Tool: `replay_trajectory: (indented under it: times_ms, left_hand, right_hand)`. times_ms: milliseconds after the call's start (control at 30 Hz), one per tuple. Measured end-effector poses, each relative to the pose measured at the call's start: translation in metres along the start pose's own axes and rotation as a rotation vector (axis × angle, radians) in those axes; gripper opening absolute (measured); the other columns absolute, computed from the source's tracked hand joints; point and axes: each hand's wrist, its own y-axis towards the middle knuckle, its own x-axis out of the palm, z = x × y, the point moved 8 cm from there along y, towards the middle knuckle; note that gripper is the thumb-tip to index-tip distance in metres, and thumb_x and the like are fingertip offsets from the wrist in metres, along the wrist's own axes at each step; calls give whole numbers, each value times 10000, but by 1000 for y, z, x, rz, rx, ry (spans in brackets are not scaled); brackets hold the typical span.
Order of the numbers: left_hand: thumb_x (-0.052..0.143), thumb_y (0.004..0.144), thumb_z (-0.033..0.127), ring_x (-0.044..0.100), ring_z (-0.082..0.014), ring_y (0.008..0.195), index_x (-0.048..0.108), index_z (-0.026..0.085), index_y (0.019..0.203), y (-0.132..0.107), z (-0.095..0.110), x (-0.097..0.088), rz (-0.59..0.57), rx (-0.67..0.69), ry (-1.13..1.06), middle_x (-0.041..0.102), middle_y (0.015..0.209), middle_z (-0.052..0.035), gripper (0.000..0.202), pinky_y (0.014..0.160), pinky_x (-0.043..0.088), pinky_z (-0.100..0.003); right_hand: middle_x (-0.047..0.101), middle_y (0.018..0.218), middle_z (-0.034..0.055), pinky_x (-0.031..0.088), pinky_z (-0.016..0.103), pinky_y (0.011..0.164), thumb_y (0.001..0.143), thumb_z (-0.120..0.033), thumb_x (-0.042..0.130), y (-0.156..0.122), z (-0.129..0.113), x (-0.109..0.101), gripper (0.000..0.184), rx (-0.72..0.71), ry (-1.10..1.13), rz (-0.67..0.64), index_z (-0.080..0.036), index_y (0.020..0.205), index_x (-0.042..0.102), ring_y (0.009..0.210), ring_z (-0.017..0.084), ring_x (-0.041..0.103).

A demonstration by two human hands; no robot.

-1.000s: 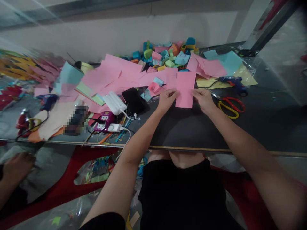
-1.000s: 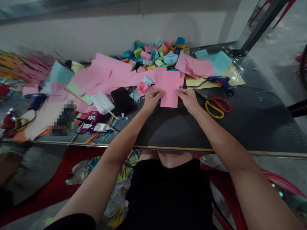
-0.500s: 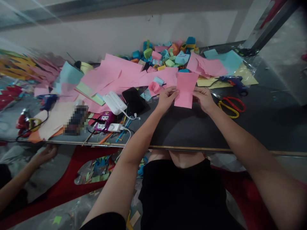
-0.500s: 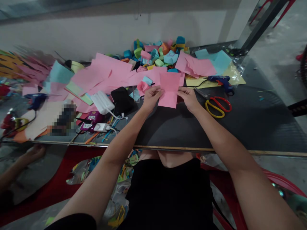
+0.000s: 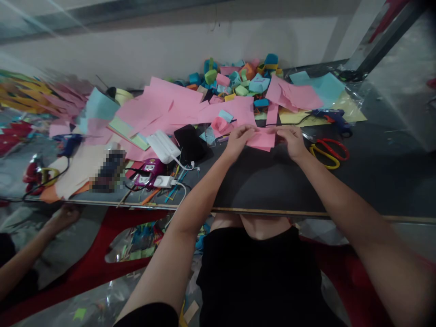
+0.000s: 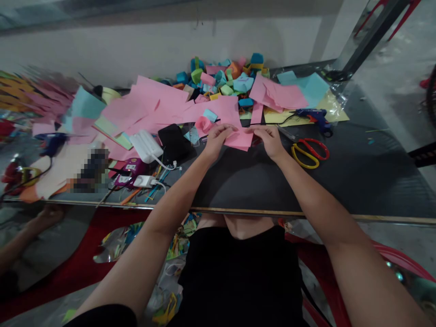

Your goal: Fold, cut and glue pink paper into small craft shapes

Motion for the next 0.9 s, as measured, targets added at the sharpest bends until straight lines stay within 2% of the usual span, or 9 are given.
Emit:
replay_trajectory:
  times_ms: [33,100,200,267,333,467,633,767,900]
  left_hand:
    - [733,838,250,588,-102,679,701,191,898,0,-1,0,-3,17,10,675,758,8,89,672,477,-242]
    - [793,807,253,582,-97,629,669,211,1051,2,-4,1,-12,37,16,614,682,42,278,670,489,-249]
    - [802,821,263,621,-116,654,621,212,1162,4,-13,-2,9,10,-3,598,687,42,390,708,525,-279]
    - [798,830,262,652,-138,707,627,203,1154,6,-16,-4,18,-2,-8,603,694,30,371,749,545,-301]
    - [795,835,270,679,-160,765,638,201,1140,7,-18,-7,32,-7,-8,632,718,13,350,795,564,-324]
    - [781,840,299,719,-194,909,643,193,1144,9,-19,-9,29,-14,-41,737,900,-50,350,888,578,-364]
    - [785,829,250,710,-189,894,666,179,1112,10,-25,-11,61,-56,-29,725,859,-49,315,867,567,-341]
    - [759,837,182,685,-158,822,680,191,1122,10,-27,-13,85,-74,-13,680,774,-11,296,821,563,-304]
    - [732,846,163,690,-155,819,683,198,1134,9,-24,-12,76,-75,-4,698,792,-9,294,831,577,-306]
  right_hand:
    - [759,809,38,588,368,643,804,-533,664,0,-1,0,330,-10,-3,0,-229,810,791,698,185,670]
    - [768,847,39,605,372,697,764,-619,731,0,-1,-2,446,-32,-20,33,-238,989,783,768,203,702]
    - [778,896,43,614,358,698,613,-609,883,2,7,-1,744,30,-36,52,-252,1238,693,804,218,727]
    - [768,846,56,605,341,611,604,-625,886,3,17,6,719,137,-29,-19,-222,1173,711,738,223,734]
    - [734,738,56,588,320,545,636,-657,857,1,23,12,583,226,-9,-85,-199,977,739,671,222,733]
    - [662,609,38,565,285,513,642,-734,815,0,24,11,551,263,41,-66,-213,711,652,613,202,723]
    - [683,665,72,560,315,509,672,-771,770,0,24,11,575,275,41,-84,-212,730,645,651,227,732]
    - [633,635,43,562,313,532,667,-687,822,-1,23,12,512,270,17,-109,-212,767,662,682,234,742]
    - [611,617,28,557,300,538,650,-648,850,-1,21,12,491,259,5,-118,-213,743,643,694,227,743]
